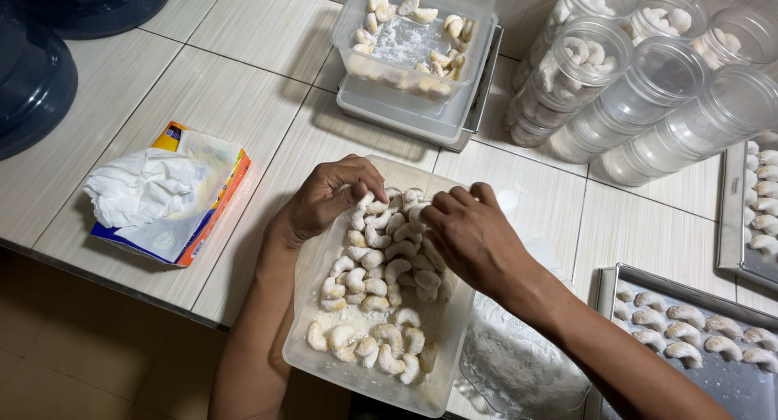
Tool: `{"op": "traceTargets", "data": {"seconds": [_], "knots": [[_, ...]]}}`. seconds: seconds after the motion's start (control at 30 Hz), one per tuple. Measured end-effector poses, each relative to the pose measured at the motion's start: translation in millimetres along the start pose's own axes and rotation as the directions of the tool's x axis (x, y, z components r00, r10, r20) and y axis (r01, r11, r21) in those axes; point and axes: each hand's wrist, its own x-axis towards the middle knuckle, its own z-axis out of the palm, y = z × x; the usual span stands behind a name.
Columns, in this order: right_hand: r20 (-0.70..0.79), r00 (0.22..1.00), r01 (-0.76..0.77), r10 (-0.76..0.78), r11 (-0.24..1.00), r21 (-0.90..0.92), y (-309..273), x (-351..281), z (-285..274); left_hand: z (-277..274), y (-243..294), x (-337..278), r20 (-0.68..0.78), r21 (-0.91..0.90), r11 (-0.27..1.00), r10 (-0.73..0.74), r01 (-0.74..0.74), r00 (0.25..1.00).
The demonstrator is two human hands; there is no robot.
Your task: Coating crescent-shaped cookies with powdered sugar and arranging them on a tray
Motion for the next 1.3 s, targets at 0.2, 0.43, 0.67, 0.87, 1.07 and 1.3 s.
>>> {"op": "traceTargets", "data": {"seconds": [0.2,0.43,0.67,0.87,1.07,1.3], "knots": [[-0.010,0.984,0.176,-0.176,0.984,-0.035,-24.2,14.0,-5.3,3.5,-10.1,2.0,-0.117,0.005,1.000,0.023,-0.022,0.993],[-0.058,0.979,0.188,-0.195,0.977,-0.105,-26.9,13.2,20.5,6.7,-12.4,4.6,-0.150,0.134,0.989,0.075,-0.055,0.986],[-0.069,0.980,0.175,-0.187,0.972,-0.155,-30.0,13.4,11.8,7.6,-14.5,3.5,-0.163,0.144,0.988,0.079,-0.056,0.983],[-0.025,0.989,0.143,-0.146,0.984,-0.110,-31.5,11.1,12.3,8.8,-13.5,2.0,-0.180,0.100,0.995,-0.006,0.024,0.984],[-0.031,0.994,0.104,-0.104,0.994,-0.024,-27.9,-3.5,0.8,8.3,-10.9,-1.1,-0.162,0.108,0.994,-0.003,0.020,0.987],[-0.251,0.968,0.075,-0.009,0.965,0.253,-9.3,-44.0,-32.9,1.4,-24.2,0.8,-0.058,0.132,0.989,0.072,-0.064,0.996]]}}
